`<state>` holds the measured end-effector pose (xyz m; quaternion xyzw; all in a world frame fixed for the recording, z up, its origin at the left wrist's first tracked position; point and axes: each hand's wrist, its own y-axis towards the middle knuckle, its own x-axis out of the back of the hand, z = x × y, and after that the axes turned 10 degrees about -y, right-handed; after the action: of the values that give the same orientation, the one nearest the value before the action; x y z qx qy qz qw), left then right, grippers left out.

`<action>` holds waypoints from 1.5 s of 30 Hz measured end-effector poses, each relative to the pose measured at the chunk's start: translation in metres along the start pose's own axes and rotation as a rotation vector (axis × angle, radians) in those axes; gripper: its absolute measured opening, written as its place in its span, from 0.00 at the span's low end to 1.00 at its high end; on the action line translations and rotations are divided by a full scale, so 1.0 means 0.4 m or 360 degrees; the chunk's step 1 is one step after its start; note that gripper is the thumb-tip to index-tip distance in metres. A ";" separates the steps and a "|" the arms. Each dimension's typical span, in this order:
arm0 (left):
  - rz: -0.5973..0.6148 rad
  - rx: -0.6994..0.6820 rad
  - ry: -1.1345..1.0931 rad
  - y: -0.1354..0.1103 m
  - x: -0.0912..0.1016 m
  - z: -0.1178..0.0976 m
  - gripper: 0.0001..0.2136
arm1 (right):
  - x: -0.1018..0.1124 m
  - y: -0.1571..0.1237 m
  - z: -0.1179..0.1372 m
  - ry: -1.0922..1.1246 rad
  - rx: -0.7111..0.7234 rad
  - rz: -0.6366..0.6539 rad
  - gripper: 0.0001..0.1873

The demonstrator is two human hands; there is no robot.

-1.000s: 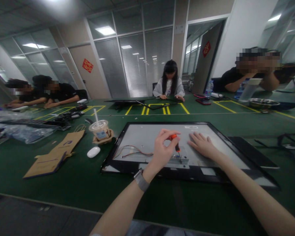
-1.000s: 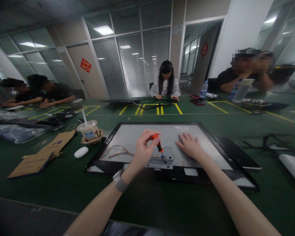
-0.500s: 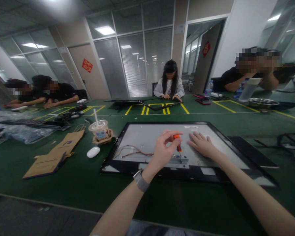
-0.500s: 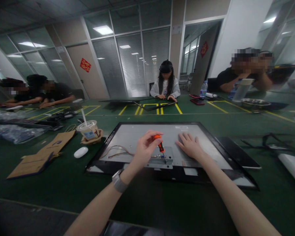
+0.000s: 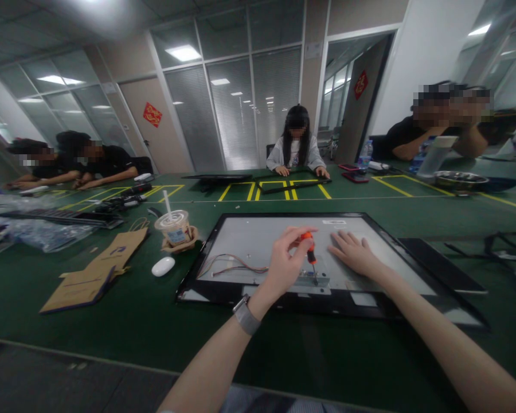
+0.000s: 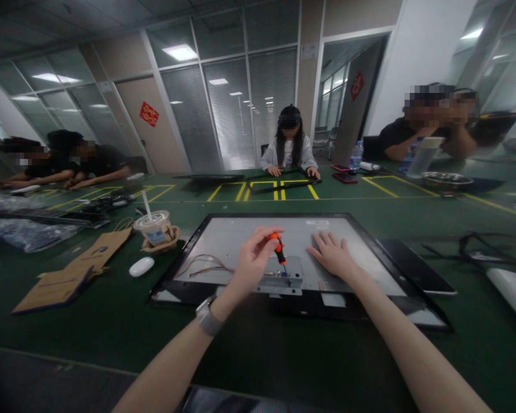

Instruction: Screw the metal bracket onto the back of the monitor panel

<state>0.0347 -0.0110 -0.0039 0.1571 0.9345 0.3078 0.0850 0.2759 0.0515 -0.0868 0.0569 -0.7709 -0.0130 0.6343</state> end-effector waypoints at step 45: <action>-0.0008 0.0007 -0.0068 -0.004 0.003 -0.015 0.13 | -0.015 0.007 -0.006 0.0027 0.0002 -0.0050 0.34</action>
<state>0.0318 -0.0150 0.0000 0.1616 0.9335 0.3022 0.1053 0.2793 0.0551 -0.0921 0.0695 -0.7644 -0.0219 0.6406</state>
